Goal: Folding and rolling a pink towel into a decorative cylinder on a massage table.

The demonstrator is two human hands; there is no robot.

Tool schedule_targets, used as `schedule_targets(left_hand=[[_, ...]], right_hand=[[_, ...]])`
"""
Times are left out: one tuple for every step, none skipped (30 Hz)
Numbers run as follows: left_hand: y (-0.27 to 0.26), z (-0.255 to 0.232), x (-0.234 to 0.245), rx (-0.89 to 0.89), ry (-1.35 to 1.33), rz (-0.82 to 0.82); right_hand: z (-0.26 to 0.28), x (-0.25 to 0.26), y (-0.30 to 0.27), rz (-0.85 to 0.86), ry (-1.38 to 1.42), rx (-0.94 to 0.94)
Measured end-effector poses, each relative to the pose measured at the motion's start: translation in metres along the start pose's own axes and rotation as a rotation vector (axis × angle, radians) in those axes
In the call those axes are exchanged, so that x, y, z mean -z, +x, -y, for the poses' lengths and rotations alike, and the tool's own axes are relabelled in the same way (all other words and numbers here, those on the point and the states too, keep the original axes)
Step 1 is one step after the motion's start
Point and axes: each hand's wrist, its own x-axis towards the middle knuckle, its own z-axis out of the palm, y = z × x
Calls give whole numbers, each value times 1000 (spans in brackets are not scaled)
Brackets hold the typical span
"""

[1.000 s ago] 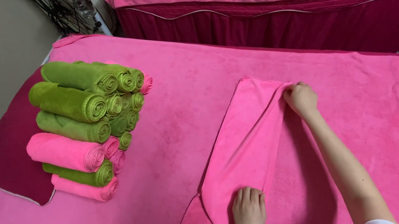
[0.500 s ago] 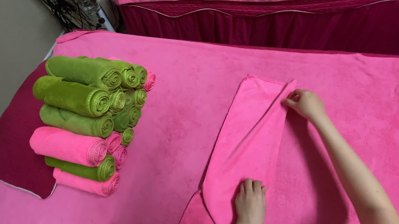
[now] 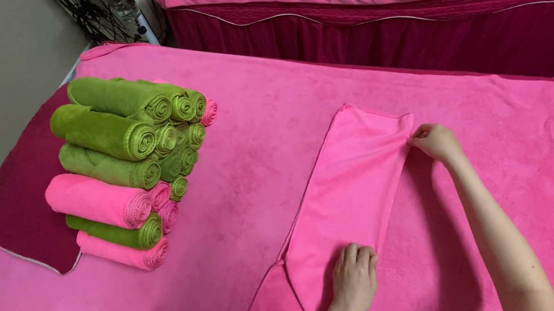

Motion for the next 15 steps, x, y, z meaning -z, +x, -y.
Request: schedule_targets(left_hand=[[-1,0,-2,-18,2,24],[-2,-1,-5,-35,4,48],[-3,0,-8,-37,4,48],[-4,2,-12,-58,86,71],[-6,3,-15,-78,168,92],[-6,3,-18,-78,168,92],[-8,4,-21,-68,201,104],[-9,4,-24,-58,235,116],[-11,3,-27,-58,234,120],[-14,3,-29,-81,279,89],[-15,2,-31,-104,323,55],[-19,-3,-20,-105,324,56],[-22,-7,-9,-136,236,52],[-25,-12,3,-168,148,48],[-30,-8,13,-165,151,43]], right_hand=[[-4,1,1,18,-16,-29],[-9,2,3,37,-31,-58],[-2,7,-7,36,-30,-59],[5,12,-17,-9,-83,-95],[13,16,-26,-53,-137,-129],[19,18,-27,-53,-137,-129],[24,19,-30,-59,-125,-117],[30,21,-33,-65,-112,-106],[31,16,-30,-64,-111,-109],[32,11,-27,-158,-111,16],[35,7,-22,-254,-110,143],[42,2,-27,-254,-109,142],[51,-2,-29,-190,-228,263],[60,-7,-32,-124,-347,383],[62,-16,-24,-124,-347,390]])
